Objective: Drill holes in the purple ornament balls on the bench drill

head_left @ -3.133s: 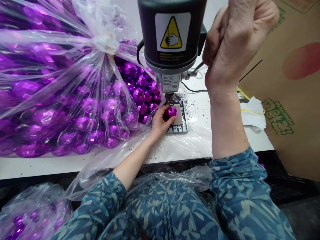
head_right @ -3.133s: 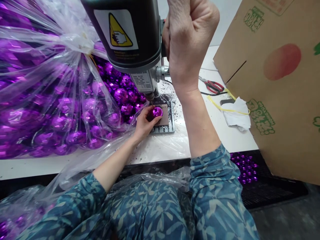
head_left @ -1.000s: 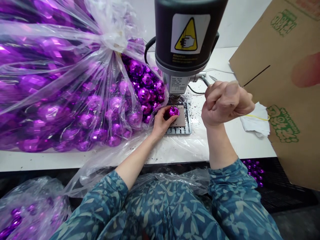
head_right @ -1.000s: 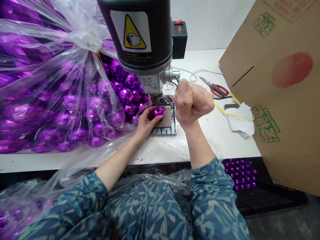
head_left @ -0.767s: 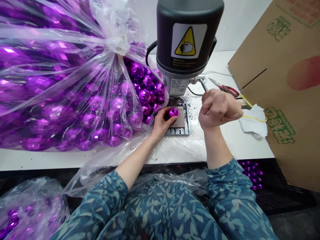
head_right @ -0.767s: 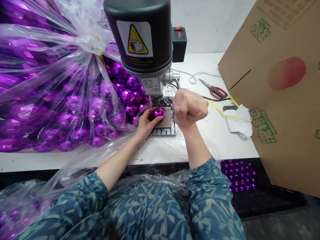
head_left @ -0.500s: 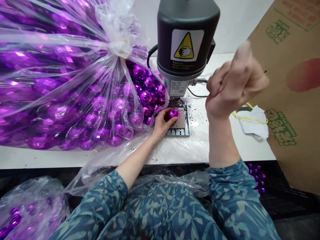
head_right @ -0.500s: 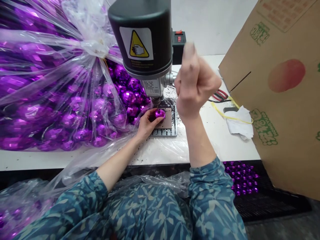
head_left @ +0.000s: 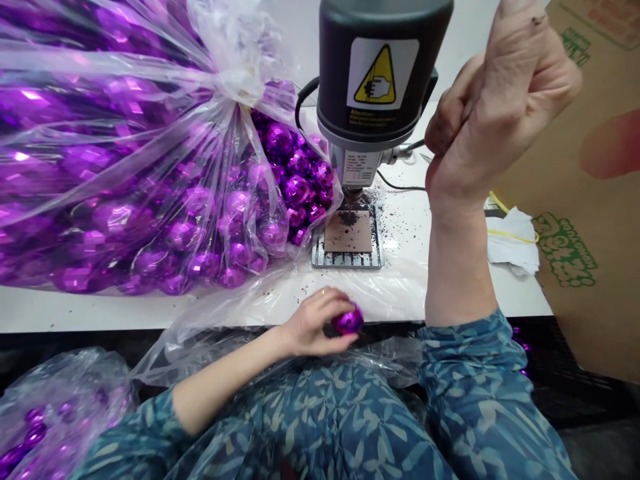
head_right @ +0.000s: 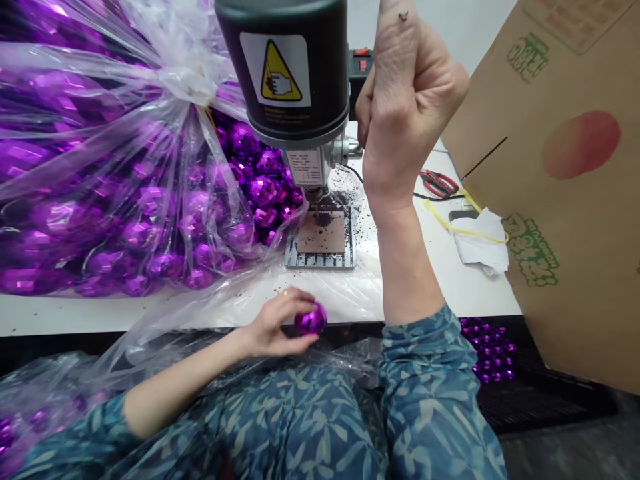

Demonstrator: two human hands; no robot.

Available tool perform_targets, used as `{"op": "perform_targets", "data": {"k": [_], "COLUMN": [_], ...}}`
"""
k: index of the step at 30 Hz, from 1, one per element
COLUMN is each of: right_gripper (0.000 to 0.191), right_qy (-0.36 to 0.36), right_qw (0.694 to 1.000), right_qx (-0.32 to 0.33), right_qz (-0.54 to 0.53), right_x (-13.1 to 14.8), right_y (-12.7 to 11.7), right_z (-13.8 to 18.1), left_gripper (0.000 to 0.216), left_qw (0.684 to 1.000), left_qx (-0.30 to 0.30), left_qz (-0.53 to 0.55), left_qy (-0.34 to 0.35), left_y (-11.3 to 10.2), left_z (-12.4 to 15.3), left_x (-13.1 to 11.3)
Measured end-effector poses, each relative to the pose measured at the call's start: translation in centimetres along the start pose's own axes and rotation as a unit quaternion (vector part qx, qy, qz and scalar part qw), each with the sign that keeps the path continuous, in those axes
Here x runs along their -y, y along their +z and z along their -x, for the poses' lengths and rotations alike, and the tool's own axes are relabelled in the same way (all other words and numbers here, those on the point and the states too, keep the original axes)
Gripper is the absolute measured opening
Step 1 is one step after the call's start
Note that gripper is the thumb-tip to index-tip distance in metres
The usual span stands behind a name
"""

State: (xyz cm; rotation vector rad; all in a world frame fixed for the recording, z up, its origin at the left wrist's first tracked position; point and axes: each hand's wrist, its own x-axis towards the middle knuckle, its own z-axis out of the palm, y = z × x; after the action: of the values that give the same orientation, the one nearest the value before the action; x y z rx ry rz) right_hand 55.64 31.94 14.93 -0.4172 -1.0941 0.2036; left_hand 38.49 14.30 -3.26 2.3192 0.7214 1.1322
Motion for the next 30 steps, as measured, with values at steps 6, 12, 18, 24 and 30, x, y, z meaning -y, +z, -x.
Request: {"op": "perform_targets", "data": {"k": [6, 12, 18, 24, 30], "right_gripper": [0.054, 0.05, 0.052, 0.057, 0.057], "right_qy": [-0.002, 0.0, -0.002, 0.006, -0.003], "right_qw": [0.999, 0.999, 0.999, 1.0, 1.0], "right_qx": [-0.018, -0.02, -0.023, -0.014, -0.003], "right_qz": [-0.036, -0.026, -0.03, 0.019, 0.009], "right_x": [-0.1, 0.0, 0.5, 0.9, 0.5], "right_y": [0.4, 0.4, 0.5, 0.6, 0.3], "right_z": [0.0, -0.1, 0.0, 0.2, 0.1], "left_gripper": [0.029, 0.029, 0.031, 0.038, 0.043], "left_qw": [0.94, 0.961, 0.945, 0.932, 0.962], "left_qx": [0.227, 0.14, -0.163, -0.093, -0.161], "left_qz": [-0.233, -0.219, -0.243, -0.259, 0.043], "left_qy": [0.099, 0.096, -0.145, -0.235, -0.216], "left_y": [0.1, -1.0, -2.0, -2.4, -1.3], "left_z": [8.6, 7.2, -2.8, -6.5, -5.3], "left_x": [-0.3, 0.7, 5.1, 7.1, 2.2]}}
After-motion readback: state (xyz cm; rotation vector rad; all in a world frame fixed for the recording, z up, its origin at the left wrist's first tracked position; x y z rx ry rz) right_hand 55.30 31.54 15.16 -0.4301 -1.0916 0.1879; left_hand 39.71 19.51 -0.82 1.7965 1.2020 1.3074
